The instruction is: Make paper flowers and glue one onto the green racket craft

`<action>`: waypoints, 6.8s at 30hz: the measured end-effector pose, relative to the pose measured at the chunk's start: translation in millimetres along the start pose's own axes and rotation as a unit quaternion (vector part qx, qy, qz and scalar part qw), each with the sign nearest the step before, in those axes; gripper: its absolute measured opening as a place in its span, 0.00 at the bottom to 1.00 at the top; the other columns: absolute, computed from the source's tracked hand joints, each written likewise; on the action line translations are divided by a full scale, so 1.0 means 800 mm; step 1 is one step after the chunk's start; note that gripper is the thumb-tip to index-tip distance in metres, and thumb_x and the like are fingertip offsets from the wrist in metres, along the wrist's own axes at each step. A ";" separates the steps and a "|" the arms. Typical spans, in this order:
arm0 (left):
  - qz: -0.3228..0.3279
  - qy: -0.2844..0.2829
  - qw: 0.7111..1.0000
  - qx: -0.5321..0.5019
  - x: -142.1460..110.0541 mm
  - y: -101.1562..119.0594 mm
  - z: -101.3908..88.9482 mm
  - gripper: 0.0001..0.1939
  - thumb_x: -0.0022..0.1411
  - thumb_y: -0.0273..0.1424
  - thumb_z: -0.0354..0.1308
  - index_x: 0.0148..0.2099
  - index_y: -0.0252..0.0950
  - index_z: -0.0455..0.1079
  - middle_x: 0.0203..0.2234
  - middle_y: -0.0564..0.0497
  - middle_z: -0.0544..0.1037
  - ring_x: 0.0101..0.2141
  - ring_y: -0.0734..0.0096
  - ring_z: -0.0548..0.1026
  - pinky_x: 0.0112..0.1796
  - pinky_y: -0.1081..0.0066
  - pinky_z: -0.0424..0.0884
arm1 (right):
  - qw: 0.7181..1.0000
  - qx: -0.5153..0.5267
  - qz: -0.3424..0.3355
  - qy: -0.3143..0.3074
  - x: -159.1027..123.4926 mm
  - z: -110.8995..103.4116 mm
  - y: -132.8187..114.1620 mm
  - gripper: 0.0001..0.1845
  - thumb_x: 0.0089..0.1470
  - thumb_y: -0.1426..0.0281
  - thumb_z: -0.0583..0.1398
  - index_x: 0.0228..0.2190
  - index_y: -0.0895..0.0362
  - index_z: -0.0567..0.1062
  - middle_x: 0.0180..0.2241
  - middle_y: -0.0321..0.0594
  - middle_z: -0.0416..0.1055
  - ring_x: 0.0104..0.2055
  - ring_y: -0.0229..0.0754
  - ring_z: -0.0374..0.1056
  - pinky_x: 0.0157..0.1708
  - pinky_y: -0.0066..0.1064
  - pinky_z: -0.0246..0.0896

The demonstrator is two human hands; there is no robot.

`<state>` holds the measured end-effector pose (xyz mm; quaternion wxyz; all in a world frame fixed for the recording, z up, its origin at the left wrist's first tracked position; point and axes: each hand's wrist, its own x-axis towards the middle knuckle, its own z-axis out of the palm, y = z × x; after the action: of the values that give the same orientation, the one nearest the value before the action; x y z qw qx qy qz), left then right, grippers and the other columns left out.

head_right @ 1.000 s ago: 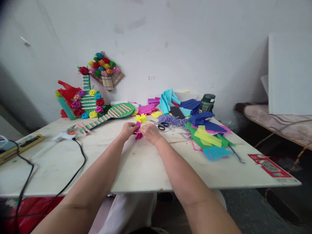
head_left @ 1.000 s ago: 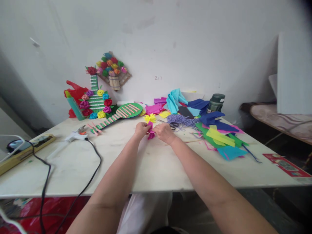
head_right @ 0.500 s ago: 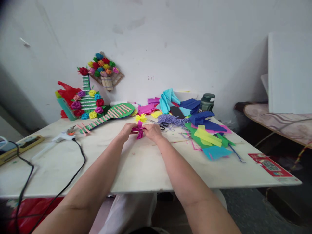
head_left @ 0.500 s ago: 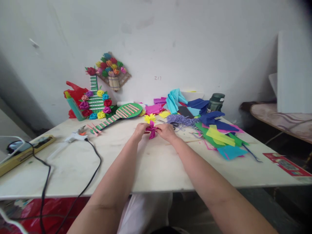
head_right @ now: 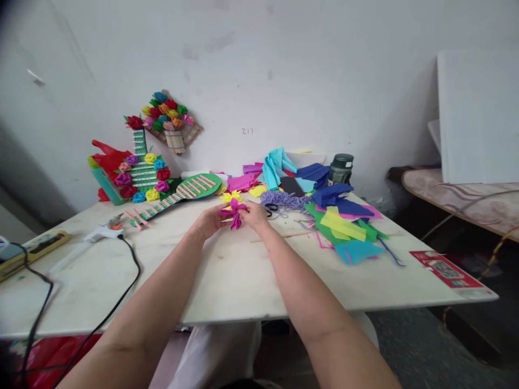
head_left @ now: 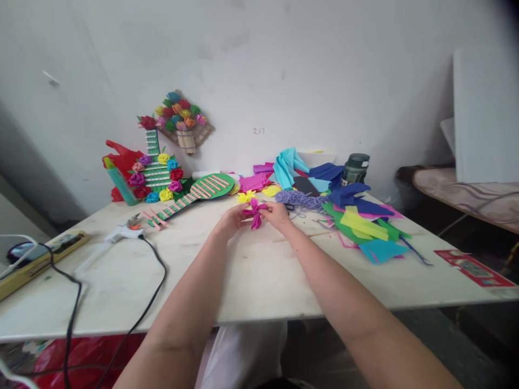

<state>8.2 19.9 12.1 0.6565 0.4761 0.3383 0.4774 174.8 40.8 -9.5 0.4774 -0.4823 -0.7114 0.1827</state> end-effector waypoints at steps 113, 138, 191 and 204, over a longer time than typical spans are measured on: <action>0.168 0.042 0.964 0.201 0.012 -0.010 -0.012 0.23 0.45 0.35 0.63 0.46 0.35 0.70 0.41 0.45 0.75 0.40 0.65 0.72 0.42 0.66 0.65 | 0.989 0.098 0.063 -0.089 0.008 -0.026 0.003 0.09 0.44 0.69 0.60 0.18 0.60 0.71 0.14 0.33 0.65 0.18 0.34 0.61 0.20 0.24 0.55; 0.145 0.115 0.898 0.399 0.007 -0.022 0.018 0.27 0.44 0.32 0.64 0.49 0.39 0.68 0.22 0.53 0.77 0.24 0.69 0.74 0.29 0.73 0.67 | 0.940 0.237 0.244 -0.021 0.000 -0.016 -0.021 0.04 0.39 0.75 0.61 0.18 0.60 0.69 0.13 0.32 0.64 0.15 0.31 0.59 0.11 0.21 0.52; 0.082 0.047 0.981 0.170 0.012 -0.026 0.020 0.26 0.37 0.44 0.68 0.35 0.30 0.73 0.24 0.47 0.78 0.25 0.67 0.76 0.33 0.67 0.71 | 0.906 0.315 0.274 -0.073 -0.004 -0.020 -0.022 0.05 0.40 0.80 0.62 0.19 0.61 0.70 0.13 0.33 0.67 0.13 0.29 0.57 0.13 0.21 0.56; 0.095 0.087 0.969 0.213 0.015 -0.028 0.024 0.23 0.40 0.44 0.66 0.34 0.29 0.73 0.23 0.47 0.78 0.24 0.69 0.75 0.30 0.70 0.72 | 0.983 0.086 0.156 -0.038 0.007 -0.005 0.001 0.04 0.41 0.71 0.62 0.22 0.60 0.76 0.15 0.33 0.67 0.19 0.34 0.63 0.20 0.23 0.57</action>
<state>35.8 23.3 -3.4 0.4596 0.5915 0.4410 0.4944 178.0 45.6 -5.4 0.4551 -0.5373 -0.6268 0.3336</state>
